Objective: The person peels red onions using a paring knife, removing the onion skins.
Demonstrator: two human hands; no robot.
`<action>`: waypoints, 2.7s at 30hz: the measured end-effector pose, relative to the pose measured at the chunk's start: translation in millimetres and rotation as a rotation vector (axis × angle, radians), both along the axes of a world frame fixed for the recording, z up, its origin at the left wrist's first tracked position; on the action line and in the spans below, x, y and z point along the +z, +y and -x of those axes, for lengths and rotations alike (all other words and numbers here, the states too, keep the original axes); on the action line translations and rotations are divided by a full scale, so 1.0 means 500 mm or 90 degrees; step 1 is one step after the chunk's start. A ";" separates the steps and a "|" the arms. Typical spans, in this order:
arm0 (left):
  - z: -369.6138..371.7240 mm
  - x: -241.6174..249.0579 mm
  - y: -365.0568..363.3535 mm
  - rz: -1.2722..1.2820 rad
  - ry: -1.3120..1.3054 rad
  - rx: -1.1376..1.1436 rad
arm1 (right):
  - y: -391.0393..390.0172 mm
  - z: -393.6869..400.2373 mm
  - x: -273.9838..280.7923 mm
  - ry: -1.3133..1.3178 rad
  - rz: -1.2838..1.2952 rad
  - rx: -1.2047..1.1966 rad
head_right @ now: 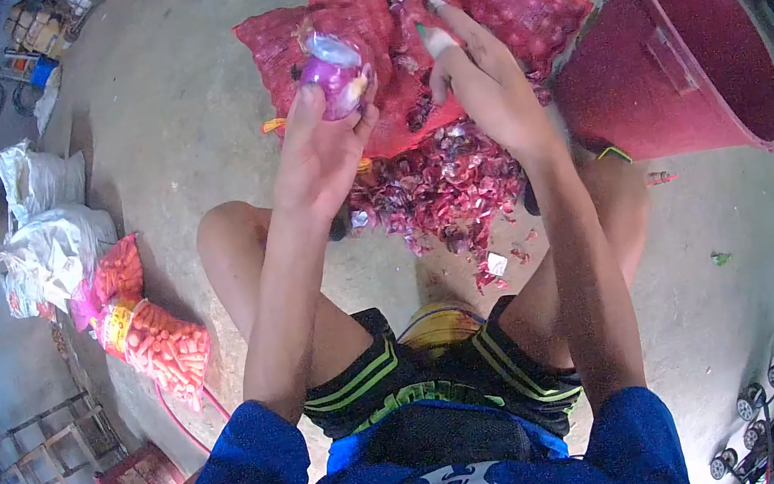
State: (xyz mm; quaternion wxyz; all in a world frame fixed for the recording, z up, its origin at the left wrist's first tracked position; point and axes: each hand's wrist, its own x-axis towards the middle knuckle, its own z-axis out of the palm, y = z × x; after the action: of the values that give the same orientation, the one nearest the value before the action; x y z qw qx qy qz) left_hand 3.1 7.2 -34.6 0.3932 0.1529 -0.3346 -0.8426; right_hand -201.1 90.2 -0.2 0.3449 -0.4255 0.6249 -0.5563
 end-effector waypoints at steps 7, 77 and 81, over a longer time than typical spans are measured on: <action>-0.001 0.008 0.001 -0.132 -0.043 0.050 | 0.045 -0.057 0.021 0.019 0.060 0.167; -0.026 0.082 -0.004 0.458 -0.306 0.119 | 0.059 0.009 0.023 0.343 0.211 0.253; -0.024 0.081 -0.001 0.416 -0.274 0.095 | 0.060 0.011 0.020 0.338 0.202 0.268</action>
State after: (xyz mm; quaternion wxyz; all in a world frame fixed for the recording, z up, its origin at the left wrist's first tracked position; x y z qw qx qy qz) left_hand 14.9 6.6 6.0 0.4025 0.2168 -0.6475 -0.6097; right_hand -206.7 120.4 9.9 0.2076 -0.7223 0.4975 -0.4332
